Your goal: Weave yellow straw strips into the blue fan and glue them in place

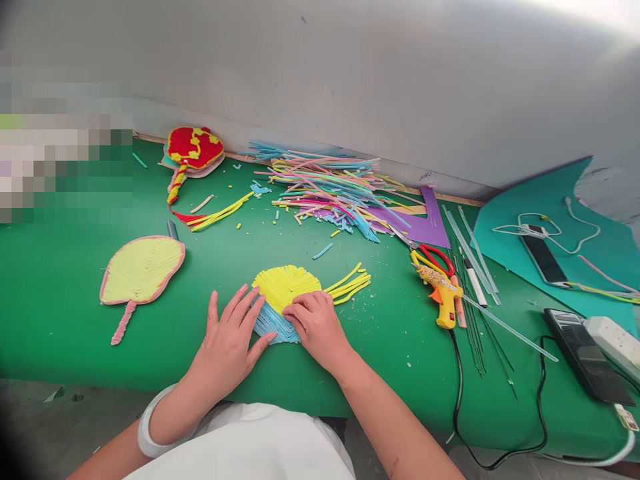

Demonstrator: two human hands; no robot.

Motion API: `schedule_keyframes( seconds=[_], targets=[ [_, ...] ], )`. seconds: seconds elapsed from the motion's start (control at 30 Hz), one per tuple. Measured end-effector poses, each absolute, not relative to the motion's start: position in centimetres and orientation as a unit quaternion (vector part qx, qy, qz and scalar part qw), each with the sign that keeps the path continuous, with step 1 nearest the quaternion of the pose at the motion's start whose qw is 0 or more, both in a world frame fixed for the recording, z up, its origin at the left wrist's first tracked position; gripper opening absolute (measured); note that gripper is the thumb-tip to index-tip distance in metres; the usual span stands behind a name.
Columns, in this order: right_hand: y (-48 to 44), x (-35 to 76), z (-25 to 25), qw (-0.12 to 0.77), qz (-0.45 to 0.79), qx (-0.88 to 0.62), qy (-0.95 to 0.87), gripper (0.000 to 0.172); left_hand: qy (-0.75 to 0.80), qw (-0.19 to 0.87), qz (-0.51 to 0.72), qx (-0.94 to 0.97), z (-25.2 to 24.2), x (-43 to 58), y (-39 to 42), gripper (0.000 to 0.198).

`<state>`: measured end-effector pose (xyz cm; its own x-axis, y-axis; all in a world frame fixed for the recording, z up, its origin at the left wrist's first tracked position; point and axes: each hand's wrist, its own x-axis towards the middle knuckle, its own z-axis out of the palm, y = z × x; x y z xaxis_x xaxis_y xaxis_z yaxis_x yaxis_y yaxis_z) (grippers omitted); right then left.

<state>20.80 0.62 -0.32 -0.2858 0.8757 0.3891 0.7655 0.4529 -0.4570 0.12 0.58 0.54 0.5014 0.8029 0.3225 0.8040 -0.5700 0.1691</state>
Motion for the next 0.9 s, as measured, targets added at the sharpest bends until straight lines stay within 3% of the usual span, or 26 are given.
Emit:
schedule_keyframes(
  seconds=[0.5,0.8,0.9],
  targets=[
    [0.66,20.82,-0.52,0.305,0.078,-0.511,-0.800,0.013,-0.424,0.000,-0.140,-0.895,-0.22,0.55,0.50,0.068],
    [0.64,20.92,-0.68,0.312,0.111,-0.522,-0.786,0.007,-0.427,-0.008,-0.133,-0.894,0.06,0.63,0.60,0.066],
    [0.60,20.98,-0.76,0.320,0.106,-0.536,-0.774,0.017,-0.420,0.001,-0.119,-0.900,0.17,0.68,0.63,0.063]
  ],
)
